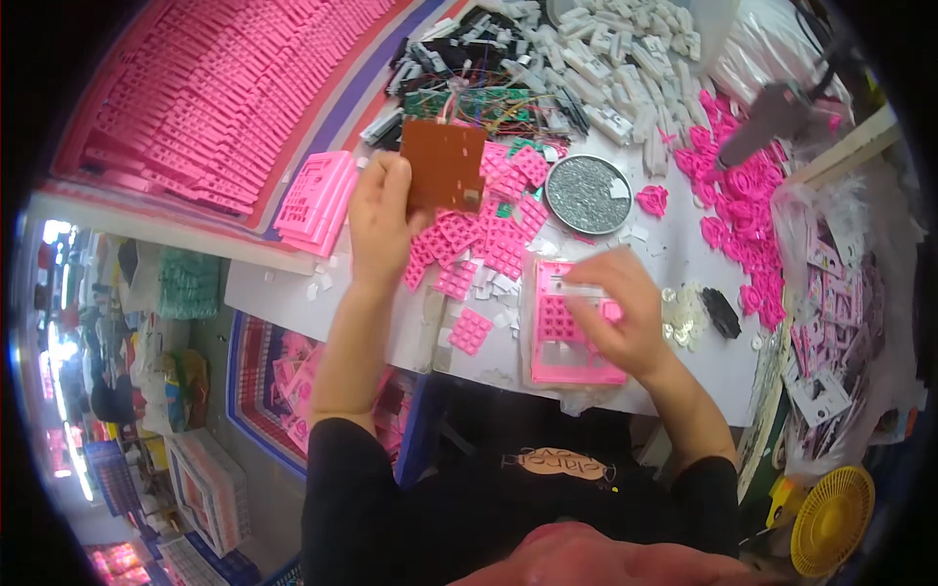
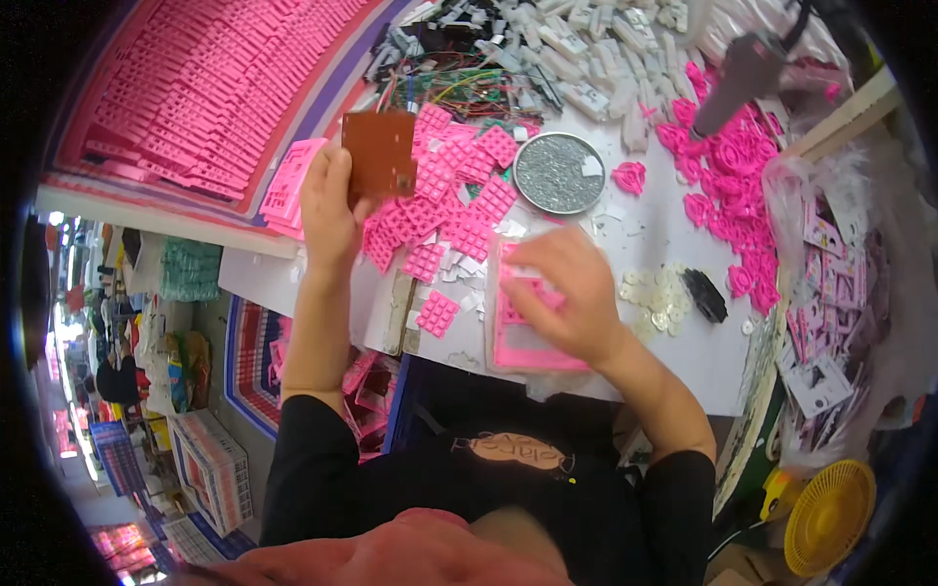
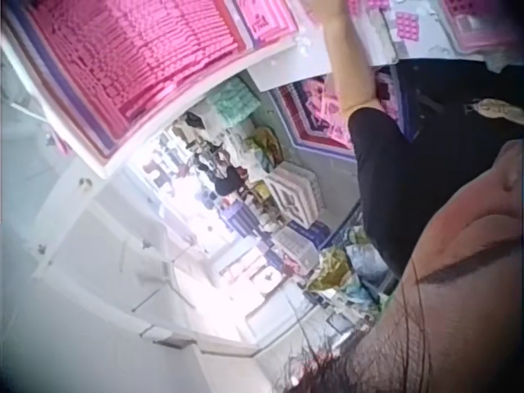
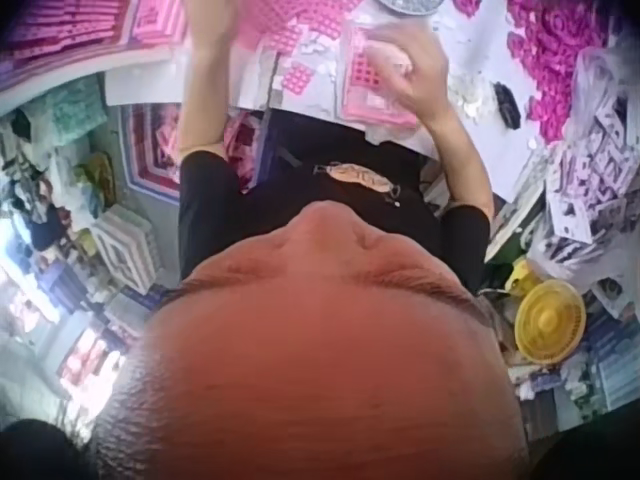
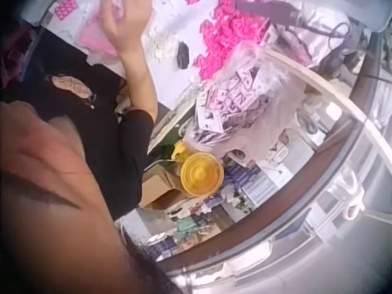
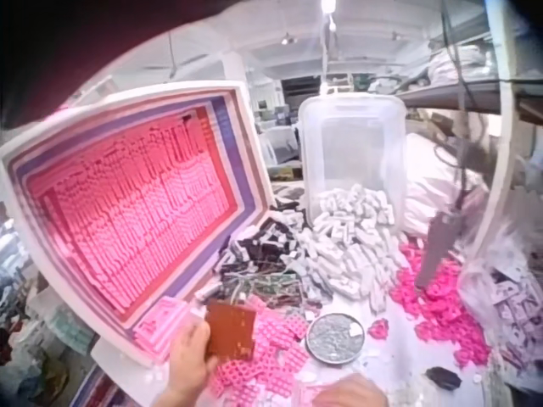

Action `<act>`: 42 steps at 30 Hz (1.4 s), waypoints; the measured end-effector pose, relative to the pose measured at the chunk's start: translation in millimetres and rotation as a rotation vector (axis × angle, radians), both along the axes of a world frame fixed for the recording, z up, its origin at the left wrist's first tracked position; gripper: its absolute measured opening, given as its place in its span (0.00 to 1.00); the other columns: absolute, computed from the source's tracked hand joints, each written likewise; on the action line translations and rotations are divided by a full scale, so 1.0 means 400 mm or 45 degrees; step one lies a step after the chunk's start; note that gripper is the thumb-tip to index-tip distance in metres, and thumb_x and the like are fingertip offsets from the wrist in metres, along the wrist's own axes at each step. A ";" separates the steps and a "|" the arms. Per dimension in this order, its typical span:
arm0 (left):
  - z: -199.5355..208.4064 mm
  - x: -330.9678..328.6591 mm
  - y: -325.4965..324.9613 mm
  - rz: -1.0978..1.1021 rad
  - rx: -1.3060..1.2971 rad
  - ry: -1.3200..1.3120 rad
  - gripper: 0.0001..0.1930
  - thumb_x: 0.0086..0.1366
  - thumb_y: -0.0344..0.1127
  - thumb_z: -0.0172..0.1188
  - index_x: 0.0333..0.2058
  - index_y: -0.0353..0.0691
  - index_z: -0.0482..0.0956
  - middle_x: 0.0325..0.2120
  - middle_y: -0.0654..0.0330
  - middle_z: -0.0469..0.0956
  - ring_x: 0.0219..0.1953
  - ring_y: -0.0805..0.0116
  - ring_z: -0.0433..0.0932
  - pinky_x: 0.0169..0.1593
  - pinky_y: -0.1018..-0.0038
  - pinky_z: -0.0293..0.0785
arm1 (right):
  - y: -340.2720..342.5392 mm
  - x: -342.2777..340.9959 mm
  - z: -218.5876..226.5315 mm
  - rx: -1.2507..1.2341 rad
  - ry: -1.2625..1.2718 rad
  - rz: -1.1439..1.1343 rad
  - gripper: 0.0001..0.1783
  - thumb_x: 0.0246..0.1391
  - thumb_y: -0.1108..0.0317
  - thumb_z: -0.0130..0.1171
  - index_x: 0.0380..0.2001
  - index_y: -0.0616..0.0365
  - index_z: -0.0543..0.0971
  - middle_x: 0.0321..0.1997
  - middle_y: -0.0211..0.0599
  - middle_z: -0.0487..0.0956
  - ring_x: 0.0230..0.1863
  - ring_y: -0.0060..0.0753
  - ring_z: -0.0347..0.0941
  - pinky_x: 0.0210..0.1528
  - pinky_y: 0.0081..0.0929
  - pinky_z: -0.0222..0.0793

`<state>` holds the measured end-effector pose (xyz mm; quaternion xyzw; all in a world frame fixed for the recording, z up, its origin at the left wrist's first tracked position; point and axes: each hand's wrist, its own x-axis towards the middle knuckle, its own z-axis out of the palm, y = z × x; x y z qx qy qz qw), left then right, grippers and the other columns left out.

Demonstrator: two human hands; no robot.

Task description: Assembling components of a pink toy piggy bank at a factory workstation.

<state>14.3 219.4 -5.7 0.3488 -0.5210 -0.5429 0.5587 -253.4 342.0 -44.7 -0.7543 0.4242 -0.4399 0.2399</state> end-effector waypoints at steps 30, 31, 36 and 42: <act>-0.150 -0.083 0.267 -0.406 0.593 0.112 0.19 0.74 0.37 0.52 0.58 0.32 0.70 0.44 0.51 0.81 0.35 0.69 0.81 0.23 0.78 0.72 | 0.145 -0.037 0.021 0.267 0.060 -0.160 0.06 0.55 0.69 0.68 0.36 0.56 0.86 0.27 0.38 0.79 0.26 0.42 0.77 0.27 0.33 0.70; -0.156 -0.072 0.278 -0.516 0.506 -0.030 0.18 0.74 0.33 0.51 0.58 0.32 0.70 0.45 0.53 0.81 0.36 0.71 0.81 0.25 0.78 0.73 | 0.170 -0.068 0.032 0.462 0.083 -0.029 0.07 0.55 0.67 0.69 0.34 0.58 0.86 0.25 0.38 0.80 0.27 0.43 0.77 0.30 0.37 0.72; -0.147 -0.065 0.324 -1.002 0.447 -0.102 0.14 0.74 0.26 0.49 0.55 0.29 0.73 0.37 0.56 0.82 0.28 0.76 0.77 0.32 0.78 0.75 | 0.233 -0.176 0.033 0.619 0.090 0.248 0.19 0.52 0.61 0.72 0.46 0.58 0.85 0.35 0.39 0.82 0.41 0.43 0.78 0.46 0.35 0.73; -0.145 -0.119 0.370 -1.031 0.439 -0.304 0.12 0.72 0.28 0.54 0.50 0.30 0.78 0.32 0.58 0.81 0.29 0.72 0.79 0.32 0.76 0.75 | 0.284 -0.068 -0.049 0.945 -0.805 -0.207 0.07 0.57 0.70 0.68 0.37 0.61 0.85 0.30 0.29 0.80 0.33 0.18 0.74 0.36 0.20 0.68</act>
